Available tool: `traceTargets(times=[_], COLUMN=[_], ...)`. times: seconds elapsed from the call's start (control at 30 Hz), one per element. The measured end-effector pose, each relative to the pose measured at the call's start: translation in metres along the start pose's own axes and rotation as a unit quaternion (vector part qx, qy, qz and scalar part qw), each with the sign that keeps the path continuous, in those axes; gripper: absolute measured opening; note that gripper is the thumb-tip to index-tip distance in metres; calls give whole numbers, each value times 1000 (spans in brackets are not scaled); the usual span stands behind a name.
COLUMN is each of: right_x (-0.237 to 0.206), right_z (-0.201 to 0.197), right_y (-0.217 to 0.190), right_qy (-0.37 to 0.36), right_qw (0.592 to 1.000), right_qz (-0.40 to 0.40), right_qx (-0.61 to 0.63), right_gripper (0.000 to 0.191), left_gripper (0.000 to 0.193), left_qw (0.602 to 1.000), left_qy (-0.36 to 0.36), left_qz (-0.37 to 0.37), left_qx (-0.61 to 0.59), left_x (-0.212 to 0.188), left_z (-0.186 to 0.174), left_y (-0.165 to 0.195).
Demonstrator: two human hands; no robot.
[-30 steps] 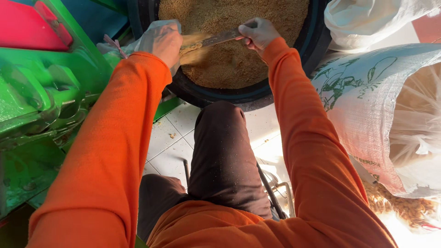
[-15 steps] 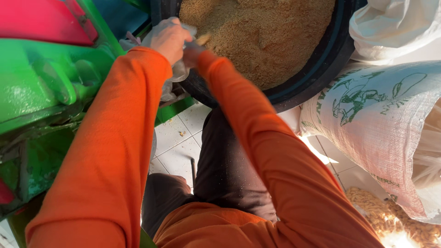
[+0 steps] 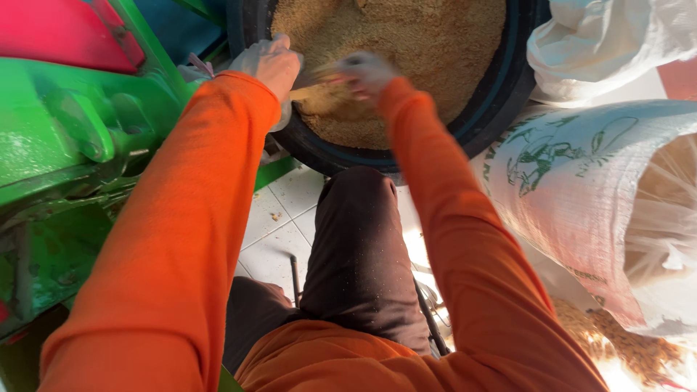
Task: The person sits at a green grain mill and uses a scoop to move cracked grain from the collection tray into the machine's hopper. They then stir and level the milled flour in a large black basin with the scoop and scoop the finished flour toward a bag.
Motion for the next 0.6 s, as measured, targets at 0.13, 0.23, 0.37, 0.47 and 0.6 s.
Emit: traceTargets(times=[0.13,0.23,0.37,0.47,0.6], right_x=[36,52,48,25,-17], right_z=[107,153,138,70,-38], right_y=[-10,-28,-23,-15,-6], right_qy=[-104,-96,-114,-88,57], right_qw=[993,990,989,993,998], right_qz=[-48,-104,-95,-76,-1], right_qx=[10,-20,-20,-8,-16], right_gripper=[27,26,26,26,23], left_gripper=[18,30,28,13,9], left_qw=[999,996,987,980,997], left_qy=[16,48,-5,138,54], left_qz=[42,45,-17,49,-10], left_qx=[-26,-58,-157,-137,-61], left_x=[1,2,1,2,18], left_z=[-7,-4,22,14,35], left_y=[-4,-11,-26,-3,16])
Point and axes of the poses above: each hand's wrist, its own x-axis towards the middle knuckle, its own z-axis out of the palm, y = z × x, the point moved 8 cm from there along x, towards the middle knuckle, and after that the axes turned 14 degrees about -z, right-handed, at the moved point
